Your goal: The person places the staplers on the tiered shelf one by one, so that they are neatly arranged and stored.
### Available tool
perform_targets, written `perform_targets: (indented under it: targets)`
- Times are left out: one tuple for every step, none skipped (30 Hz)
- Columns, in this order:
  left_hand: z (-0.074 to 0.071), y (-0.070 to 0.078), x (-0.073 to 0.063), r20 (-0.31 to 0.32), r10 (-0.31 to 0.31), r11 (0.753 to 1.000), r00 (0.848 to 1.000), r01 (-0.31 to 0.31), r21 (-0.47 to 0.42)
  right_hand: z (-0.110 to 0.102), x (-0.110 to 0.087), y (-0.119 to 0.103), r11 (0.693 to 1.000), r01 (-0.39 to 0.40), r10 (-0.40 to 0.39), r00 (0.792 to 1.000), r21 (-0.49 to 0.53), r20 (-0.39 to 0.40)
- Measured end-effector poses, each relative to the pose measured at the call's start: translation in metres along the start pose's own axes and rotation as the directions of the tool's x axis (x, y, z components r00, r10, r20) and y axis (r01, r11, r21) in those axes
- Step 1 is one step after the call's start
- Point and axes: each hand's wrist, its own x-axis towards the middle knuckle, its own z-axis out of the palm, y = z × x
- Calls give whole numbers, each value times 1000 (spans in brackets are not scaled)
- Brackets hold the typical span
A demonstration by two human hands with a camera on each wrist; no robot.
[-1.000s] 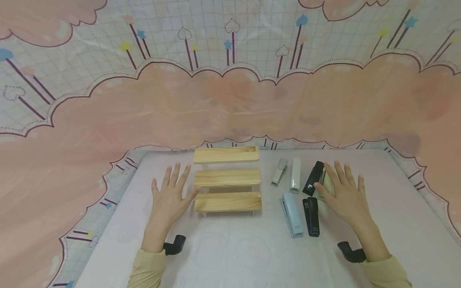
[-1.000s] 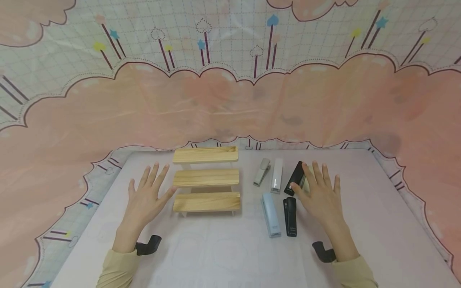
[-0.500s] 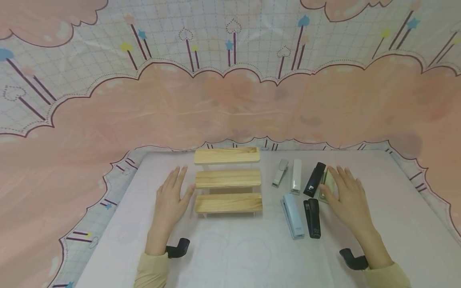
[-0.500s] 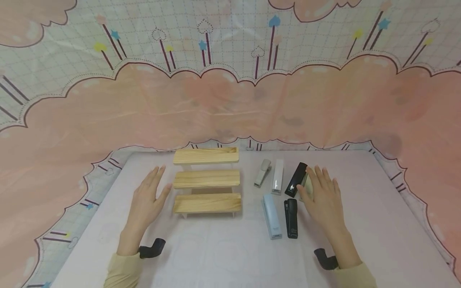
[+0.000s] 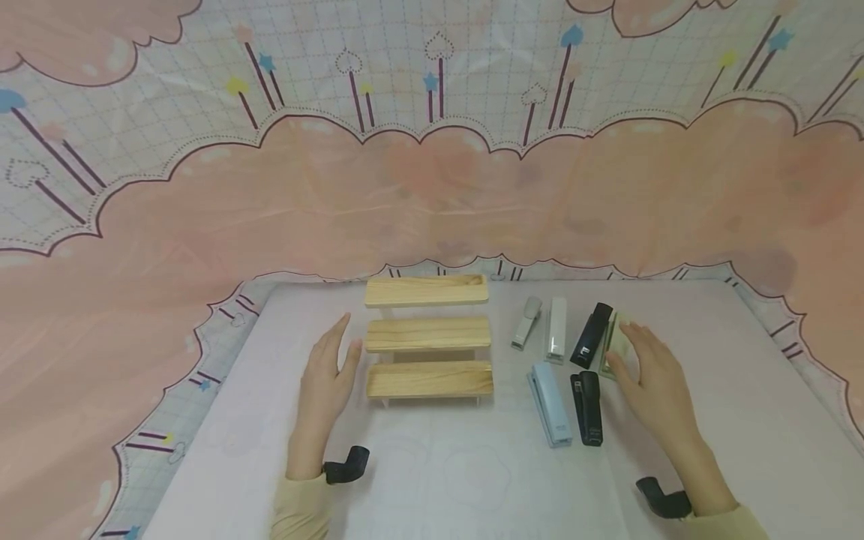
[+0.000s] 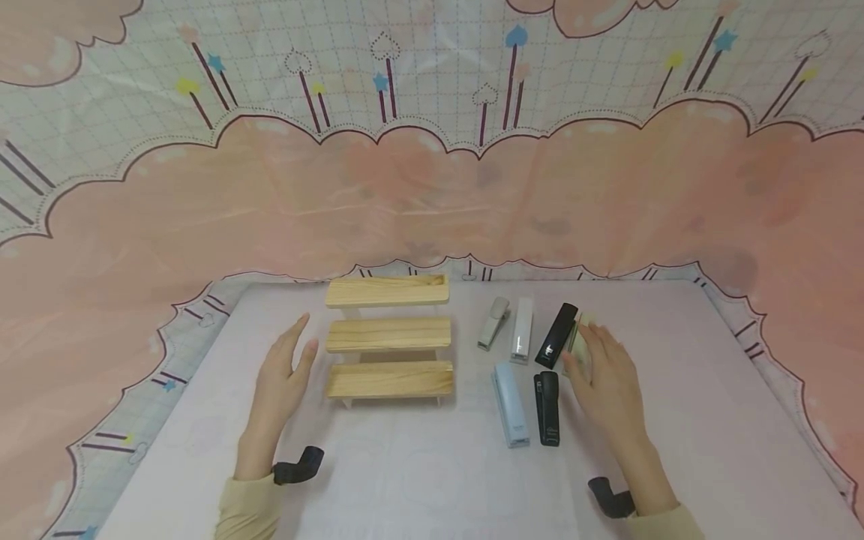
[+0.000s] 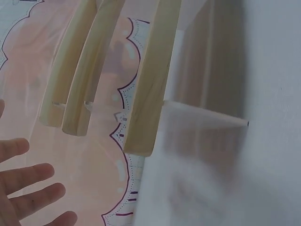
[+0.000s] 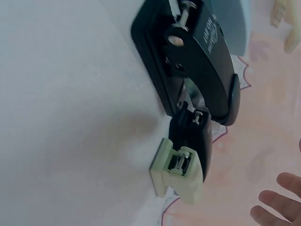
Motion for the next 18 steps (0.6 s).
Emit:
perform_targets:
  targets:
    - [1, 0, 0, 2, -15, 1000, 1000, 15, -11, 0, -1, 0, 1000, -5, 5, 1000, 8, 2]
    - [2, 0, -1, 2, -26, 999, 1000, 26, -24, 1, -3, -1, 1000, -11, 11, 1000, 15, 6]
    - [2, 0, -1, 2, -37, 999, 999, 37, -32, 1, -4, -1, 1000, -18, 18, 1000, 21, 13]
    - [3, 0, -1, 1, -46, 998, 999, 46, -40, 1, -5, -1, 999, -25, 25, 1000, 26, 19]
    - [4, 0, -1, -2, -54, 997, 999, 54, -51, 1, -6, -2, 999, -33, 32, 999, 29, 24]
    - [5, 0, -1, -5, -60, 996, 998, 59, -64, 1, -7, -2, 999, -41, 40, 999, 33, 30]
    - [6, 0, -2, -8, -63, 995, 998, 62, -77, 1, -8, -3, 998, -50, 48, 998, 36, 36]
    - [6, -1, -2, -12, -65, 994, 998, 63, -89, 1, -9, -4, 998, -59, 57, 997, 39, 43]
    - [7, -1, -2, -14, -68, 993, 998, 66, -101, 2, -9, -5, 997, -72, 70, 996, 40, 50]
    - [8, -2, -2, -17, -70, 991, 997, 67, -117, 2, -10, -5, 996, -85, 82, 995, 41, 59]
    - [8, -2, -2, -19, -73, 988, 997, 70, -134, 2, -10, -6, 994, -97, 94, 993, 41, 68]
    - [9, -2, -2, -22, -75, 986, 997, 71, -151, 2, -11, -7, 993, -110, 107, 991, 42, 78]
    - [10, -3, -2, -25, -81, 984, 996, 75, -164, 2, -11, -7, 992, -122, 118, 989, 44, 89]
    - [11, -3, -2, -26, -88, 980, 996, 82, -179, 2, -11, -7, 990, -133, 128, 987, 46, 99]
    - [12, -3, -2, -27, -100, 977, 995, 93, -193, 2, -12, -7, 989, -142, 136, 985, 48, 109]
    - [13, -3, -2, -28, -111, 973, 993, 103, -207, 3, -13, -7, 988, -145, 138, 984, 50, 115]
    - [14, -3, -2, -26, -125, 969, 992, 116, -220, 3, -13, -7, 987, -149, 141, 982, 53, 122]
    - [15, -3, -2, -26, -137, 964, 990, 127, -232, 3, -14, -8, 986, -154, 146, 981, 56, 129]
